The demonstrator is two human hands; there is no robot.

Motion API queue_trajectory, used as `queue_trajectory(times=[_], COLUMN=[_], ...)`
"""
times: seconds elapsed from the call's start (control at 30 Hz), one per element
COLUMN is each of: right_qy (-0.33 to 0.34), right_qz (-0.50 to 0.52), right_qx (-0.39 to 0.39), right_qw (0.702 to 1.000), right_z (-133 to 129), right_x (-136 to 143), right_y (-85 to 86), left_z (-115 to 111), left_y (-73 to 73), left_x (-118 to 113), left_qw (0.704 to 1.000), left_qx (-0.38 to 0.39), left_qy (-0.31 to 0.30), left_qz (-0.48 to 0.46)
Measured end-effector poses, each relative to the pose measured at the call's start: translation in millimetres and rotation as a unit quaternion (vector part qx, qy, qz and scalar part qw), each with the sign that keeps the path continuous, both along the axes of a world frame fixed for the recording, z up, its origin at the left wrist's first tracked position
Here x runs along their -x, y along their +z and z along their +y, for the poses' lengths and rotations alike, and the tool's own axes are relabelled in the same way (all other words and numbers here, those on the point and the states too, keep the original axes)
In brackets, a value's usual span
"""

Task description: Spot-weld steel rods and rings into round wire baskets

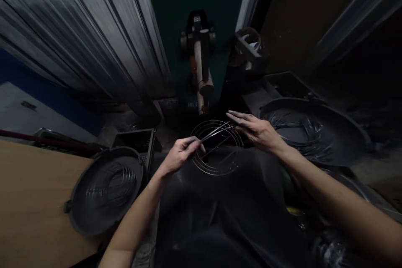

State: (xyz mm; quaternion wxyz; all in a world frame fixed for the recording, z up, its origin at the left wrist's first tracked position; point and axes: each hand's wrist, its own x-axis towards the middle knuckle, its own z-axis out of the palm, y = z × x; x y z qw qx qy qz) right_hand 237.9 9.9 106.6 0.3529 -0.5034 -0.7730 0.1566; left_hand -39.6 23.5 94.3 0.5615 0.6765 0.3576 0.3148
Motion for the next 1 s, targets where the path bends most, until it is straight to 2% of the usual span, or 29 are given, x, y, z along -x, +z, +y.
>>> queue_trajectory(times=[0.1,0.17,0.2,0.27,0.33,0.37,0.43,0.47,0.53,0.63,0.73,0.8,0.9,0.93,1.0], right_qy=[0.01,-0.017,-0.031,-0.05,-0.051,-0.049,-0.043,-0.033,-0.003,0.027,0.021,0.0,-0.08,-0.102,-0.114], right_qz=[0.043,0.093,0.121,0.167,0.208,0.234,0.282,0.298,0.307,0.282,0.215,0.139,-0.057,-0.13,-0.249], right_qx=[0.06,0.114,0.156,0.268,0.387,0.434,0.493,0.508,0.523,0.532,0.523,0.487,0.349,0.297,0.225], right_qw=[0.997,0.989,0.98,0.948,0.897,0.869,0.822,0.807,0.795,0.798,0.824,0.862,0.932,0.941,0.935], right_z=[-7.5,-21.9,-29.7,-43.4,-52.4,-54.7,-54.9,-52.9,-46.2,-33.6,-23.0,-18.6,-17.3,-17.9,-19.2], right_x=[9.1,13.7,14.5,12.9,8.5,6.1,2.9,2.6,4.1,7.1,6.3,6.4,13.0,16.8,24.9], right_y=[15.6,15.8,11.6,-4.9,-27.8,-39.0,-56.3,-60.9,-62.3,-54.8,-55.5,-63.8,-80.7,-85.6,-92.6], left_z=[3.1,5.9,6.9,6.7,3.5,1.3,-2.5,-3.5,-2.9,1.5,5.7,8.1,12.3,13.9,17.4], left_y=[17.9,17.2,11.8,-7.9,-34.3,-47.6,-70.9,-80.3,-94.1,-105.7,-110.9,-112.2,-111.7,-111.0,-108.7], left_x=[7.3,8.8,8.6,6.1,1.4,-1.3,-6.1,-7.9,-10.2,-12.7,-18.1,-23.7,-31.4,-33.1,-34.4], left_qw=[1.0,0.999,0.996,0.988,0.986,0.991,0.992,0.982,0.942,0.868,0.824,0.816,0.826,0.832,0.847], left_qx=[0.001,0.045,0.082,0.153,0.158,0.12,-0.019,-0.104,-0.248,-0.362,-0.389,-0.375,-0.331,-0.316,-0.29], left_qy=[0.017,0.018,0.01,-0.018,-0.033,-0.028,-0.004,0.008,0.017,0.016,-0.002,-0.017,-0.028,-0.031,-0.034], left_qz=[-0.017,-0.023,-0.024,-0.011,0.031,0.06,0.123,0.155,0.225,0.338,0.412,0.439,0.456,0.454,0.444])
